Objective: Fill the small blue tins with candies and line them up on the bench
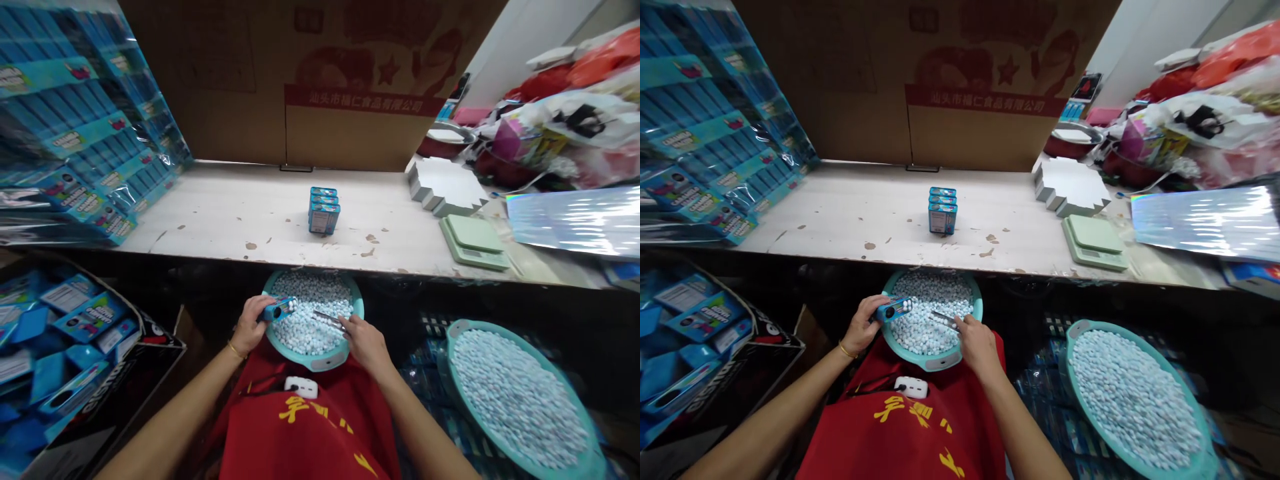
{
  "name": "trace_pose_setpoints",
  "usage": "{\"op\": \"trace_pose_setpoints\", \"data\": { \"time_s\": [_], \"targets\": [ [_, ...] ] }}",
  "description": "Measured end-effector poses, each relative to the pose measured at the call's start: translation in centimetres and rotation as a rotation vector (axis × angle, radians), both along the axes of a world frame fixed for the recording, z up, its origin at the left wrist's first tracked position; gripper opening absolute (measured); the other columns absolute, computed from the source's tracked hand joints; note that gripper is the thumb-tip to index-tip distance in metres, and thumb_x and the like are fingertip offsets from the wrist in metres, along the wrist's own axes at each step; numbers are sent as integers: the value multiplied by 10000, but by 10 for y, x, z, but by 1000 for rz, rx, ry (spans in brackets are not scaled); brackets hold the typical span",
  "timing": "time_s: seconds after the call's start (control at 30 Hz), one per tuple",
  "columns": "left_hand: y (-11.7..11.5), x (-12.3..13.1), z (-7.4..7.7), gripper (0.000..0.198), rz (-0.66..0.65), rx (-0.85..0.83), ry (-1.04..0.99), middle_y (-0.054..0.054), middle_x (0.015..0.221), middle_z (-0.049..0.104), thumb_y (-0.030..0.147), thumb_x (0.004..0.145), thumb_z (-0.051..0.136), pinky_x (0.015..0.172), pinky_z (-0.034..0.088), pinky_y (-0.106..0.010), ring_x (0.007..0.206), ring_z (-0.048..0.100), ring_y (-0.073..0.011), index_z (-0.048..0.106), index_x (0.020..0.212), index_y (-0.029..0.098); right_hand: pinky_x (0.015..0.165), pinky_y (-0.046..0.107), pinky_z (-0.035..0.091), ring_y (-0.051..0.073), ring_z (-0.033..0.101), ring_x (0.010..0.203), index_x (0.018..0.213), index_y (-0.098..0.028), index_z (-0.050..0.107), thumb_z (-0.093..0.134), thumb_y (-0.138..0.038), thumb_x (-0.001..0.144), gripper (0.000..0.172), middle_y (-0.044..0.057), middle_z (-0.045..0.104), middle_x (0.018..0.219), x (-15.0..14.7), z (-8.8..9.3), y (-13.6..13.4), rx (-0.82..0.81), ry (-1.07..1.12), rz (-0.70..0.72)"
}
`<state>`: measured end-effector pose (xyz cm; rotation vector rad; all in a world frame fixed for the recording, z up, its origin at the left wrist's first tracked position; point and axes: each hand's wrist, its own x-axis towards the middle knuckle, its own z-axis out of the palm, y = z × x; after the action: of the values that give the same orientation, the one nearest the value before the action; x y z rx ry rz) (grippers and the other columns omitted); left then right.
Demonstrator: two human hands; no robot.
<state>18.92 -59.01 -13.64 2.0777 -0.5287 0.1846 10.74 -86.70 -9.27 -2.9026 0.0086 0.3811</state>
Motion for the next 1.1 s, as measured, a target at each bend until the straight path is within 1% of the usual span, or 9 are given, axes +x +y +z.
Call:
{"op": "trace_pose_setpoints", "data": {
  "time_s": [0.17,0.3,0.5,0.6,0.7,0.83,0.9,0.97,1.1],
  "targets": [
    [9,5,18,383,12,47,-19,-29,1073,538,113,680,483,960,326,-387,1042,461,-202,538,1036,244,666,239,362,153,538,847,1210,-274,427,369,-232,832,385,51,539,1019,3,-20,0,-140,23,26],
    [4,9,39,349,51,-147,118,-39,1069,531,185,695,547,939,362,-368,1016,490,-201,513,1040,221,665,246,367,160,542,829,1209,-280,432,356,-221,830,391,44,542,1004,4,-31,-3,-80,-18,8],
    [-53,60,66,403,-25,-456,301,-57,1015,588,279,689,579,889,407,-353,952,541,-198,480,1062,163,702,231,386,162,541,879,1176,-285,476,347,-192,817,392,43,562,989,9,-37,1,30,-37,-16],
    [-92,111,77,402,-44,-399,230,-53,1017,599,295,687,569,877,408,-330,948,544,-193,499,1057,155,711,236,414,171,553,879,1156,-301,494,350,-198,799,399,32,576,996,9,-38,4,81,-45,-36],
    [-123,152,83,398,-6,-185,171,-68,970,627,275,691,556,842,417,-339,909,568,-211,513,1069,160,721,260,442,195,565,882,1156,-325,499,356,-219,774,421,27,587,998,7,-40,5,128,-65,-72],
    [-135,163,80,492,153,-33,181,-143,965,628,245,671,583,855,388,-412,947,557,-279,484,1136,121,713,282,460,219,570,899,1160,-349,497,328,-219,759,454,38,592,984,8,-45,4,183,-38,-40],
    [-115,149,74,559,206,-69,138,-167,1093,570,264,670,598,895,371,-403,1027,517,-276,441,1183,107,708,301,465,230,571,901,1164,-347,495,289,-242,777,451,55,586,999,7,-49,4,194,8,-9],
    [-70,128,68,553,250,-102,24,-148,1186,510,284,698,578,939,353,-370,1091,475,-242,421,1204,123,735,326,459,237,567,901,1174,-331,489,241,-276,801,452,77,576,1011,6,-55,2,192,13,26],
    [82,60,61,438,611,51,-92,-109,1197,481,264,750,516,998,291,-335,1136,417,-203,448,1164,143,764,369,434,233,572,836,1227,-291,438,209,-280,803,481,115,567,949,13,-75,-8,162,-96,154]
  ]
}}
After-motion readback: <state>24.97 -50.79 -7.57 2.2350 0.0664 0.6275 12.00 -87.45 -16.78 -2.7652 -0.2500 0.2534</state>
